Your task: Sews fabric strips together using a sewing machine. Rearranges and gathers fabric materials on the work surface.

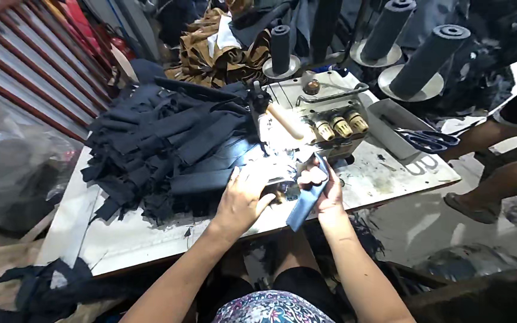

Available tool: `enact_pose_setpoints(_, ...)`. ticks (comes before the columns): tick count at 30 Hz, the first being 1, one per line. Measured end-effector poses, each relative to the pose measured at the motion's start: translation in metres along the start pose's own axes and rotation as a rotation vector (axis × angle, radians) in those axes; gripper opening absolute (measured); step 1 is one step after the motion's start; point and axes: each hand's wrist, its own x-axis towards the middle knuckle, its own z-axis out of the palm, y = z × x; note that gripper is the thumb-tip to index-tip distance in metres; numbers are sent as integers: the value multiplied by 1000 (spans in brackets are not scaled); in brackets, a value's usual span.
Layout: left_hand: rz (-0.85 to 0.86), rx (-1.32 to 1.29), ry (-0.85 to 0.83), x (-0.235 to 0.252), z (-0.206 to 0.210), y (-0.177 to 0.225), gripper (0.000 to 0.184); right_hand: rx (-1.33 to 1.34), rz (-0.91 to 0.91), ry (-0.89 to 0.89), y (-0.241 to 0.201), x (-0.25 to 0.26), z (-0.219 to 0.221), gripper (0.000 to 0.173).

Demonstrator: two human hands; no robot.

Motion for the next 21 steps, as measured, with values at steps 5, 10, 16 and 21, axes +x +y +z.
enact_pose_setpoints(5,2,-25,11,14,2,-9,45,43,-13,54,0,1,8,45)
enact_pose_setpoints(10,69,-87,-27,25,-4,-24,53,-287,-16,162,-2,-7,8,44)
enact_pose_setpoints(16,-208,-528,41,-1,-53,31,54,-733,162,-318,20,-58,43,18)
enact_pose_setpoints(21,-154,-350,224,-9,-103,1,23,-441,152,-749,1,-57,57,27)
